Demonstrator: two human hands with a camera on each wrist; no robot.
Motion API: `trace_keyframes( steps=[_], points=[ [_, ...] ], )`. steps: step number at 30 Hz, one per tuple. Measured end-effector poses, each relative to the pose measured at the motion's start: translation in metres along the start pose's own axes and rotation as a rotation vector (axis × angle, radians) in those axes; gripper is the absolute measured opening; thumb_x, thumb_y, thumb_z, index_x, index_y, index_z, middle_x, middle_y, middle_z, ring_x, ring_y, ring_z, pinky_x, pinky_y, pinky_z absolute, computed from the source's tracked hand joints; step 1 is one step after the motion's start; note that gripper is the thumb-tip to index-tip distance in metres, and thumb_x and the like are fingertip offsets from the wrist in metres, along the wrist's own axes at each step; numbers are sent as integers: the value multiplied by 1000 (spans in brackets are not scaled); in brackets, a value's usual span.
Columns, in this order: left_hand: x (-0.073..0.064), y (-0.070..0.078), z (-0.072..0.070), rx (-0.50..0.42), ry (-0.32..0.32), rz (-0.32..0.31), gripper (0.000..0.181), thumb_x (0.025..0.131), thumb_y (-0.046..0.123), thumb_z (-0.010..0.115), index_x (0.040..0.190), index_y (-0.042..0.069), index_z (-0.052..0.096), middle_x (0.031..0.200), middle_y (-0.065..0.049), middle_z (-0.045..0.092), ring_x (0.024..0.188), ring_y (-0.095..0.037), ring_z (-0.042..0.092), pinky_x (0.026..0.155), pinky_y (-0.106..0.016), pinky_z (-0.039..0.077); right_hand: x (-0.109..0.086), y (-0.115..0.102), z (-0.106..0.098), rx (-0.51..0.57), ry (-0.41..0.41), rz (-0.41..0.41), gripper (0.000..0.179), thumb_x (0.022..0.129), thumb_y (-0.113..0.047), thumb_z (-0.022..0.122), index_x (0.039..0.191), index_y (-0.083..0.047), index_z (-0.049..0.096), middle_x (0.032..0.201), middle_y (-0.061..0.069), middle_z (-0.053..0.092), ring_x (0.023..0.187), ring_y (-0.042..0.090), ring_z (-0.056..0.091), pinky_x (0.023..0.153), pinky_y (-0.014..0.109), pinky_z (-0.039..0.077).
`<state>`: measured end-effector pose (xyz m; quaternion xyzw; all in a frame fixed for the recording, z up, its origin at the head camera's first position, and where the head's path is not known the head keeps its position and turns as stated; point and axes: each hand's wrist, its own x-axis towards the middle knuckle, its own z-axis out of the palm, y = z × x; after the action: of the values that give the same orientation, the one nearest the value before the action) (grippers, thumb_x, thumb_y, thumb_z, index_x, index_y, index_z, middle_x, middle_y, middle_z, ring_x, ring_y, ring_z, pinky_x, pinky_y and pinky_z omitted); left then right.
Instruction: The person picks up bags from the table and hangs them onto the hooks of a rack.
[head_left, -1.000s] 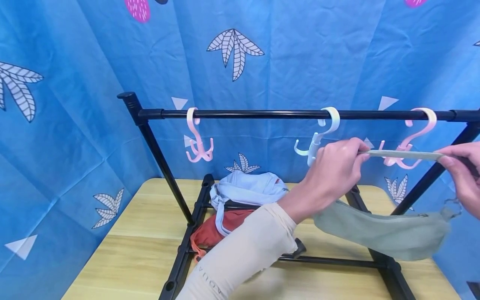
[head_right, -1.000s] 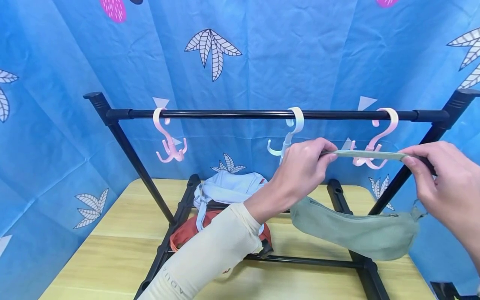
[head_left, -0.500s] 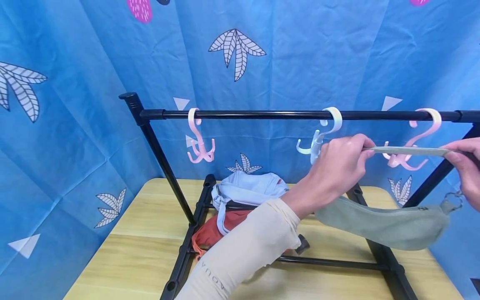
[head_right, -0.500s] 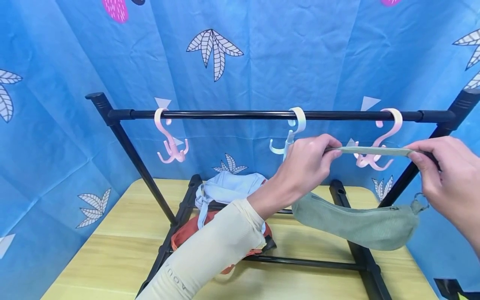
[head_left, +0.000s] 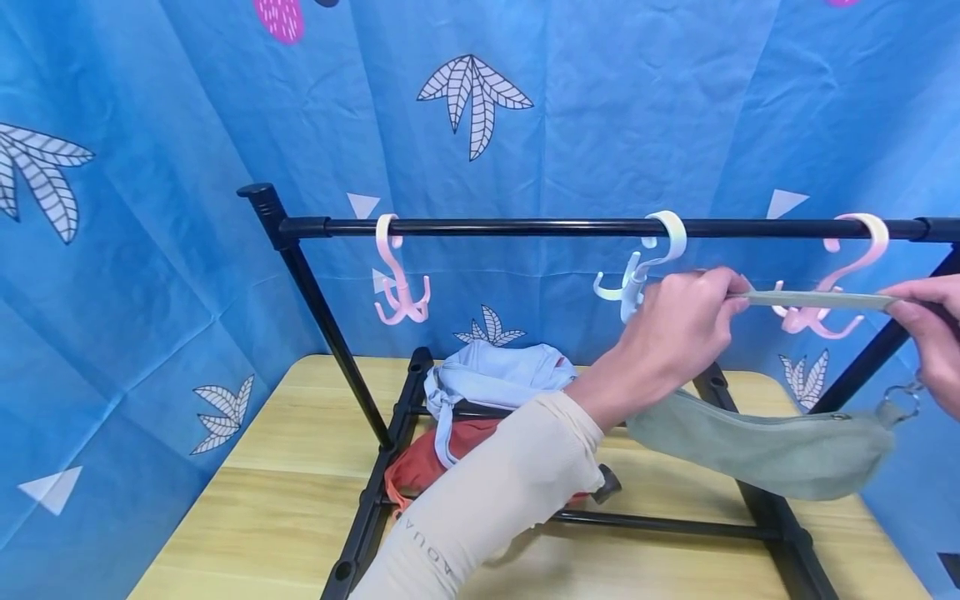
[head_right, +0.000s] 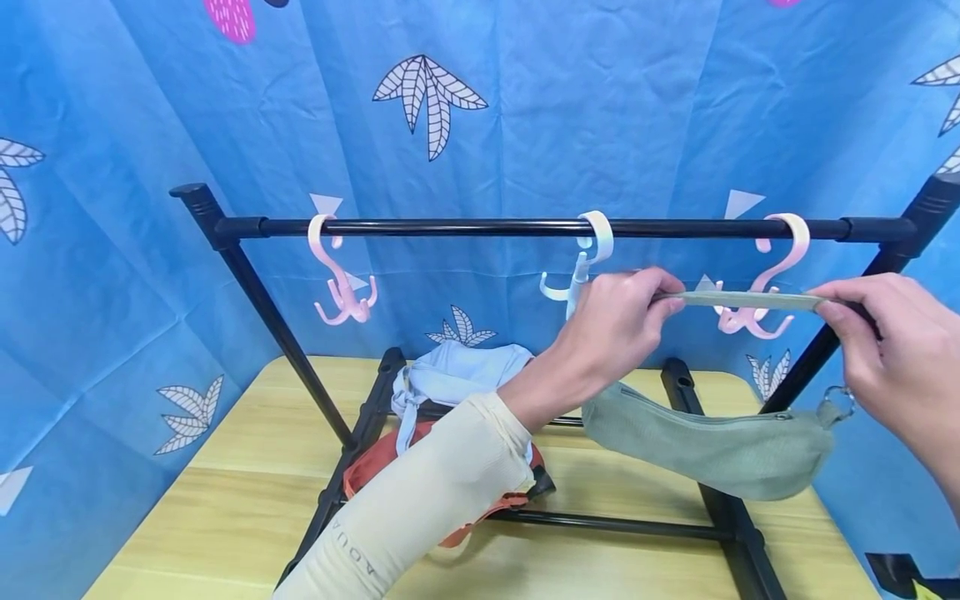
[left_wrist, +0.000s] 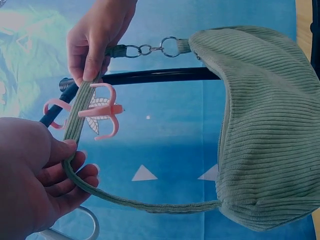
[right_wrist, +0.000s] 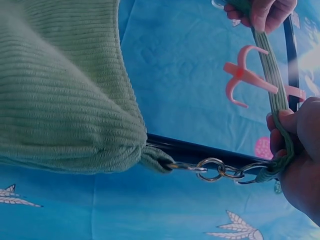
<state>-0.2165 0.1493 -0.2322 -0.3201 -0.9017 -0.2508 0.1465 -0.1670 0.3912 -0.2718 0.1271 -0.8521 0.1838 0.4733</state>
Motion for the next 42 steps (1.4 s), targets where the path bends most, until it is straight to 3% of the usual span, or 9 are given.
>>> trace_keyframes(
  steps=[8, 12, 15, 23, 27, 30, 33, 37, 42],
  points=[
    [0, 0, 6, 20, -24, 2, 26, 109, 31, 53, 129, 27, 69, 112, 16, 73, 71, 4, 57, 51, -8, 40, -6, 6, 3, 4, -10, 35, 40, 111, -13, 43, 110, 22, 62, 101, 36, 57, 103, -26, 26, 95, -3, 23],
    [-2, 0, 8, 38, -33, 21, 27, 109, 31, 52, 130, 26, 69, 113, 16, 73, 72, 4, 57, 52, -7, 40, -11, 11, 4, 21, -2, 48, 39, 110, -12, 45, 110, 22, 63, 103, -10, 63, 98, -26, 28, 91, -2, 24],
    [-3, 0, 9, 47, -40, 38, 28, 110, 32, 52, 131, 26, 68, 113, 16, 74, 72, 5, 57, 52, -6, 39, -15, 12, 5, 50, 7, 60, 40, 110, -14, 45, 111, 22, 63, 111, -45, 41, 99, -26, 30, 92, -3, 26],
    [-8, -2, 14, 78, -52, 52, 28, 110, 33, 50, 129, 26, 69, 110, 17, 73, 66, 4, 55, 50, -7, 38, -25, 17, 7, 94, 9, 58, 45, 111, -17, 45, 111, 25, 63, 113, -50, 38, 88, -20, 30, 84, -3, 26],
    [-10, -3, 16, 84, -48, 57, 28, 110, 34, 50, 130, 26, 69, 108, 17, 73, 65, 4, 55, 50, -7, 37, -30, 19, 9, 114, 21, 37, 29, 111, -18, 46, 119, -7, 72, 114, -50, 40, 89, -21, 31, 84, -1, 28],
    [-11, -2, 16, 91, -46, 64, 29, 110, 34, 49, 130, 26, 69, 109, 17, 74, 65, 4, 55, 50, -7, 37, -31, 18, 9, 136, 25, 52, 25, 111, -18, 47, 125, -36, 58, 113, -49, 41, 88, -20, 33, 84, -1, 29],
    [-13, -3, 17, 93, -43, 74, 29, 110, 34, 49, 130, 25, 69, 113, 16, 75, 69, 6, 58, 53, -4, 38, -31, 15, 8, 124, 18, 79, 24, 110, -17, 48, 118, -23, 70, 110, -50, 41, 84, -18, 32, 79, -3, 26],
    [-16, -4, 19, 76, -36, 80, 29, 110, 34, 50, 130, 24, 69, 113, 15, 75, 74, 8, 59, 57, -2, 39, -33, 11, 6, 82, 3, 103, 40, 110, -14, 48, 111, 21, 66, 109, -51, 37, 85, -19, 30, 80, -5, 24],
    [-18, -5, 22, 63, -20, 75, 29, 110, 35, 51, 128, 25, 70, 110, 16, 74, 72, 8, 57, 58, -2, 40, -36, 9, 3, 50, -20, 119, 36, 109, -12, 49, 111, 21, 64, 104, -47, 34, 78, -18, 28, 68, -2, 24]
  ],
)
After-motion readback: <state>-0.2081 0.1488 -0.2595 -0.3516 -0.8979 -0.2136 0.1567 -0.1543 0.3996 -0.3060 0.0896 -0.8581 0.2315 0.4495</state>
